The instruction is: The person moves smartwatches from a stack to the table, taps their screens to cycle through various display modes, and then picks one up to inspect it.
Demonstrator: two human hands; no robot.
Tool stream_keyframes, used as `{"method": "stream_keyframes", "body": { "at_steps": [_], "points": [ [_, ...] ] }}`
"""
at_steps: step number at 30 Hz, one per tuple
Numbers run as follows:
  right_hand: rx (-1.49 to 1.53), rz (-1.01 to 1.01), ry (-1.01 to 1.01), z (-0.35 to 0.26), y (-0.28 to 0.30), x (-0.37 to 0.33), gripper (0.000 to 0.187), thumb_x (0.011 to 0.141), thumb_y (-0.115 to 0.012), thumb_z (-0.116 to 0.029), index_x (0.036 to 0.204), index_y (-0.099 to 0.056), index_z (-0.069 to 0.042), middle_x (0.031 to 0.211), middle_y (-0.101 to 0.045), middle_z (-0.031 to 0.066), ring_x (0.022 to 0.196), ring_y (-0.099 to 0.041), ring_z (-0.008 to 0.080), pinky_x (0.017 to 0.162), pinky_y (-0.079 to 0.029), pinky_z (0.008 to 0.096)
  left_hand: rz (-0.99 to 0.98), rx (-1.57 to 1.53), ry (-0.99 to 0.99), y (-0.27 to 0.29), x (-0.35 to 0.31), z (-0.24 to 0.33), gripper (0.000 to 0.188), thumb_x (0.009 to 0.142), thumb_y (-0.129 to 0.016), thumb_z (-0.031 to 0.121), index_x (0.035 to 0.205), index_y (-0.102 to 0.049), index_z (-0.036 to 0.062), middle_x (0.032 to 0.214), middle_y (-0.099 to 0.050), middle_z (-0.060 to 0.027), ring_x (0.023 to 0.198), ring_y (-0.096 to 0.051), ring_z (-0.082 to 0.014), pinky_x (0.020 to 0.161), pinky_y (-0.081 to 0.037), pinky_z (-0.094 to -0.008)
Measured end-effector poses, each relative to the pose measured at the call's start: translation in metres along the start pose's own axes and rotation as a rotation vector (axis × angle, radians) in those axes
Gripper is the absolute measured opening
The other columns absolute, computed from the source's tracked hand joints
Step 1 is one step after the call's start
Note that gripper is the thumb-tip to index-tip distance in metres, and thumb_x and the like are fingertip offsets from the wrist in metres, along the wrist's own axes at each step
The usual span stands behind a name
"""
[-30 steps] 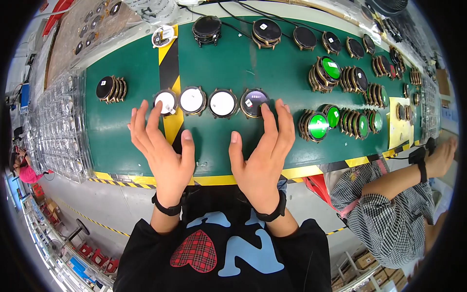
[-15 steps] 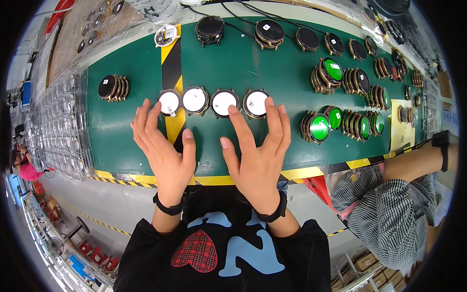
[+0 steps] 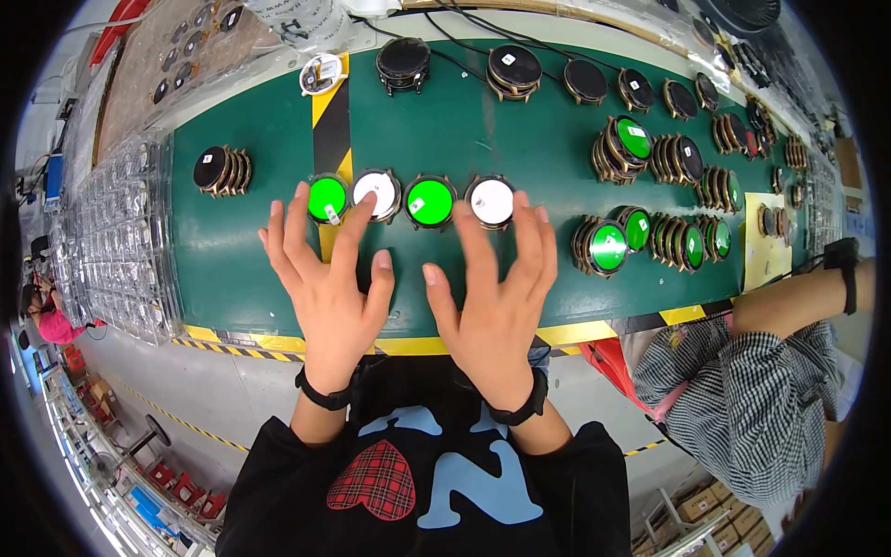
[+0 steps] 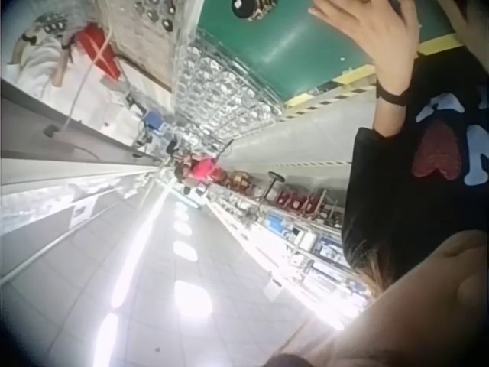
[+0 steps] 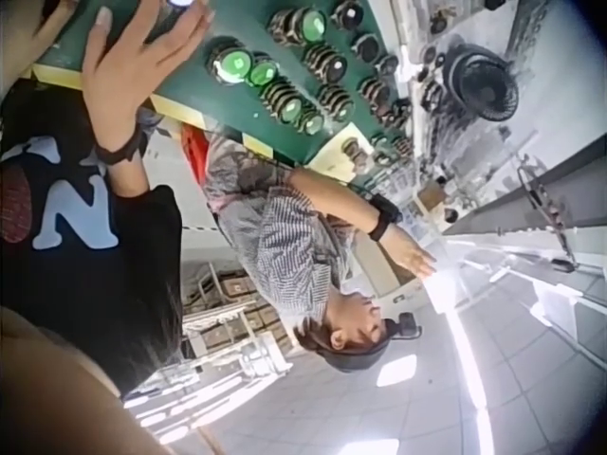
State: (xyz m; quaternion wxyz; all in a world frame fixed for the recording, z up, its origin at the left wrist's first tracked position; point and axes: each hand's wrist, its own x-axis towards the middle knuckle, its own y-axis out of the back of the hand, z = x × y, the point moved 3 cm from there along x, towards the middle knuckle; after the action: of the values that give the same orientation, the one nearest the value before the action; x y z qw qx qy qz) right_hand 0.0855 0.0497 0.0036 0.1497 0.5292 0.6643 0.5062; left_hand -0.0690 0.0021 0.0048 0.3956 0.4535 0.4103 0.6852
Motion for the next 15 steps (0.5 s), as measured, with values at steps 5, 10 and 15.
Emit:
{"method": "stream_keyframes", "body": {
  "at_steps": [5,10,15],
  "points": [
    [0.022,0.061,-0.107,0.005,-0.001,-0.003,0.061,0.09,-0.07,-0.021,0.144,-0.049,-0.002,0.155,-0.032,0.0237,0.14,-0.031,0.0464,0.114,-0.029,0.0556,0.02,-0.071,0.056,0.001,-0.001,-0.004,0.062,0.087,-0.063,0.021,0.144,-0.044,0.0013,0.156,-0.03,-0.0242,0.145,-0.022,-0.0489,0.119,-0.015,-0.0644],
    [0.013,0.054,-0.075,0.004,-0.004,0.001,0.063,0.089,-0.072,-0.022,0.144,-0.048,-0.001,0.154,-0.032,0.0259,0.138,-0.033,0.0497,0.112,-0.032,0.0577,0.047,-0.154,0.111,-0.002,-0.001,-0.011,0.062,0.088,-0.062,0.019,0.144,-0.043,0.0001,0.156,-0.029,-0.0246,0.146,-0.021,-0.0494,0.12,-0.014,-0.0634],
    [0.03,-0.001,-0.045,-0.006,0.0,0.01,0.058,0.092,-0.067,-0.019,0.144,-0.049,-0.004,0.156,-0.032,0.0238,0.142,-0.029,0.0465,0.116,-0.026,0.057,0.09,-0.12,0.105,0.006,0.004,-0.012,0.062,0.088,-0.063,0.02,0.143,-0.043,-0.0002,0.155,-0.03,-0.0251,0.145,-0.022,-0.05,0.12,-0.015,-0.0633]
  ]
}}
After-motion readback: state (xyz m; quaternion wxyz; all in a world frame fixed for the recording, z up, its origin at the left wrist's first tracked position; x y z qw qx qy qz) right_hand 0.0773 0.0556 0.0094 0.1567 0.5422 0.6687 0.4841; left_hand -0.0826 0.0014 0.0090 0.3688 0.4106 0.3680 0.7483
